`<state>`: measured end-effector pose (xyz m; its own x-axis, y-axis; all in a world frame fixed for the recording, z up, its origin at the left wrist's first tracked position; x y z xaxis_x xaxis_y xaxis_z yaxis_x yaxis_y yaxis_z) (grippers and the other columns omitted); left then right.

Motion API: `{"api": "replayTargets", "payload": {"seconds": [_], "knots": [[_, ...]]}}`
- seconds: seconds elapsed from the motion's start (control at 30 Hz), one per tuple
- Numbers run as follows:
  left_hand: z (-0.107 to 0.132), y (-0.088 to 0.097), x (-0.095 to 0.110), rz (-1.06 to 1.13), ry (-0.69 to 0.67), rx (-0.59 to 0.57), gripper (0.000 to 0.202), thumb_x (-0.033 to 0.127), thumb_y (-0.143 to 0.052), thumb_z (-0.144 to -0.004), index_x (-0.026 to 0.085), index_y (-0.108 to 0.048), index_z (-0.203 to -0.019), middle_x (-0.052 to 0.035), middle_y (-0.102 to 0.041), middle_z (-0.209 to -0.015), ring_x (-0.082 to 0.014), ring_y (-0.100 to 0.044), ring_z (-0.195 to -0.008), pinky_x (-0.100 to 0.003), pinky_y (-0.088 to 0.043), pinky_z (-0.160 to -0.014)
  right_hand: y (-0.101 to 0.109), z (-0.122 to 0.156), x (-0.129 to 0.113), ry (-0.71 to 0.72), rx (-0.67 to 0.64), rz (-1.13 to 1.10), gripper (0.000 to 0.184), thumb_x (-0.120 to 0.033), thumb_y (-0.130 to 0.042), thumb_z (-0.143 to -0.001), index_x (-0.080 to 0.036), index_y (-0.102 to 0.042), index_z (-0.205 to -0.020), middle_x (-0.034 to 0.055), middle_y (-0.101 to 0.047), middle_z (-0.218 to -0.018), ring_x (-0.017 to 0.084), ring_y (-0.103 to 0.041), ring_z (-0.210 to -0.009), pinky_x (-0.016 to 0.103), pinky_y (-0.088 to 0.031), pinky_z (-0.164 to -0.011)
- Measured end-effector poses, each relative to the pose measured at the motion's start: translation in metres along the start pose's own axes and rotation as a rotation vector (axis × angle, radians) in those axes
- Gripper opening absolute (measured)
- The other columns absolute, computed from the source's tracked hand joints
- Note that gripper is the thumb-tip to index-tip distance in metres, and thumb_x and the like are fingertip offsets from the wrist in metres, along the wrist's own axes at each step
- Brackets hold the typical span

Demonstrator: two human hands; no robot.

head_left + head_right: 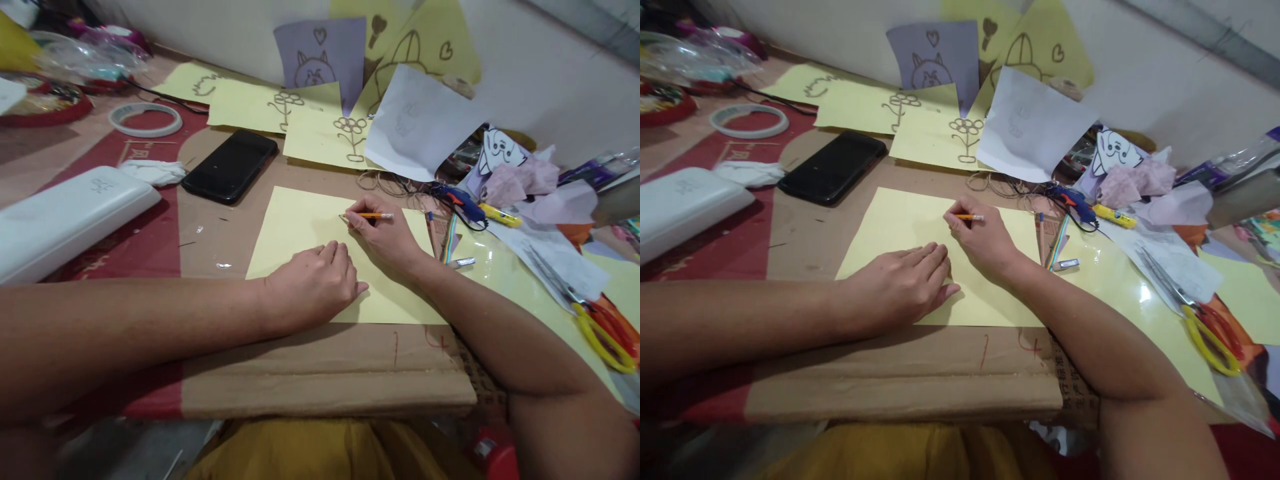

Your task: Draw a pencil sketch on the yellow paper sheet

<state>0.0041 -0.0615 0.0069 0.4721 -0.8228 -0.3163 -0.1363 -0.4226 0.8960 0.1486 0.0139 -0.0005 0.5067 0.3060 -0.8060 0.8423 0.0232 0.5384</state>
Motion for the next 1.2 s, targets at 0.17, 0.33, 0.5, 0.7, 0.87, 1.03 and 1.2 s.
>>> {"api": "replayTargets", "payload": {"seconds": [0.17,0.33,0.5,0.7,0.87,1.03,1.2], "knots": [[-0.0011,-0.0001,0.0001,-0.004,-0.002,0.001,0.045,0.032,-0.044,-0.108,0.004,-0.074,-0.092,-0.0205,-0.073,-0.085,-0.0311,-0.074,-0.085,-0.037,-0.06,-0.065,-0.0003,0.0001,-0.002,0.006,0.007,0.004,0.017,-0.03,-0.064,-0.094,-0.021,-0.064,-0.08,-0.001,-0.066,-0.075,0.013,-0.056,-0.071,0.029,-0.042,-0.067],[-0.0008,0.0,0.0001,-0.004,0.001,0.006,0.045,0.033,-0.045,-0.108,0.004,-0.074,-0.092,-0.0207,-0.073,-0.085,-0.0314,-0.074,-0.084,-0.037,-0.06,-0.063,-0.0008,-0.0002,-0.0012,0.011,0.0,0.014,0.017,-0.031,-0.065,-0.094,-0.021,-0.064,-0.081,-0.0009,-0.066,-0.075,0.013,-0.057,-0.071,0.03,-0.042,-0.068],[0.0,0.0004,0.0,-0.006,-0.004,0.017,0.045,0.033,-0.044,-0.108,0.004,-0.074,-0.091,-0.0199,-0.072,-0.083,-0.0305,-0.074,-0.084,-0.037,-0.059,-0.065,-0.0006,0.0005,-0.0009,0.0,0.004,0.019,0.017,-0.033,-0.065,-0.094,-0.021,-0.064,-0.081,-0.0004,-0.066,-0.076,0.014,-0.057,-0.073,0.03,-0.042,-0.069],[-0.0004,-0.0002,-0.0008,-0.002,-0.005,-0.009,0.046,0.033,-0.043,-0.108,0.005,-0.075,-0.092,-0.019,-0.073,-0.085,-0.0305,-0.073,-0.083,-0.037,-0.06,-0.063,0.0015,0.0014,-0.0016,0.017,0.037,0.031,0.017,-0.032,-0.064,-0.095,-0.021,-0.064,-0.081,-0.0001,-0.066,-0.078,0.014,-0.056,-0.072,0.03,-0.042,-0.068],[-0.0007,0.0002,-0.0003,0.01,0.0,-0.02,0.046,0.032,-0.042,-0.109,0.003,-0.075,-0.094,-0.0207,-0.073,-0.086,-0.0318,-0.074,-0.087,-0.038,-0.061,-0.065,0.0012,0.0011,-0.0008,0.01,0.026,0.029,0.017,-0.031,-0.064,-0.094,-0.021,-0.064,-0.08,-0.0006,-0.066,-0.077,0.014,-0.057,-0.073,0.03,-0.042,-0.069],[-0.0014,-0.0005,0.0001,0.011,0.001,-0.026,0.046,0.033,-0.043,-0.108,0.003,-0.075,-0.095,-0.0209,-0.073,-0.087,-0.0318,-0.074,-0.086,-0.038,-0.06,-0.064,0.0008,0.0013,-0.0004,-0.002,0.02,0.024,0.017,-0.032,-0.065,-0.093,-0.021,-0.064,-0.08,-0.0006,-0.065,-0.076,0.014,-0.055,-0.072,0.029,-0.042,-0.068],[-0.0002,-0.0009,0.0,0.002,0.001,-0.004,0.046,0.034,-0.043,-0.108,0.004,-0.074,-0.093,-0.0191,-0.073,-0.084,-0.0299,-0.073,-0.085,-0.036,-0.06,-0.065,0.0006,0.0014,-0.0006,0.002,0.016,0.017,0.017,-0.03,-0.064,-0.094,-0.021,-0.064,-0.08,-0.0008,-0.065,-0.075,0.013,-0.055,-0.071,0.029,-0.041,-0.068]]}}
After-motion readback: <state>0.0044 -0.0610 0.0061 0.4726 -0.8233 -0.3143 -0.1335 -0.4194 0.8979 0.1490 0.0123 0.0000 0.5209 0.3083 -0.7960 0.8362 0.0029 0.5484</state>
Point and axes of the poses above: each hand's wrist, its own z-axis away from the middle knuckle, its own y-axis out of the back of the hand, x = y × z, the point moved 4 cm from there along -z, towards the middle knuckle
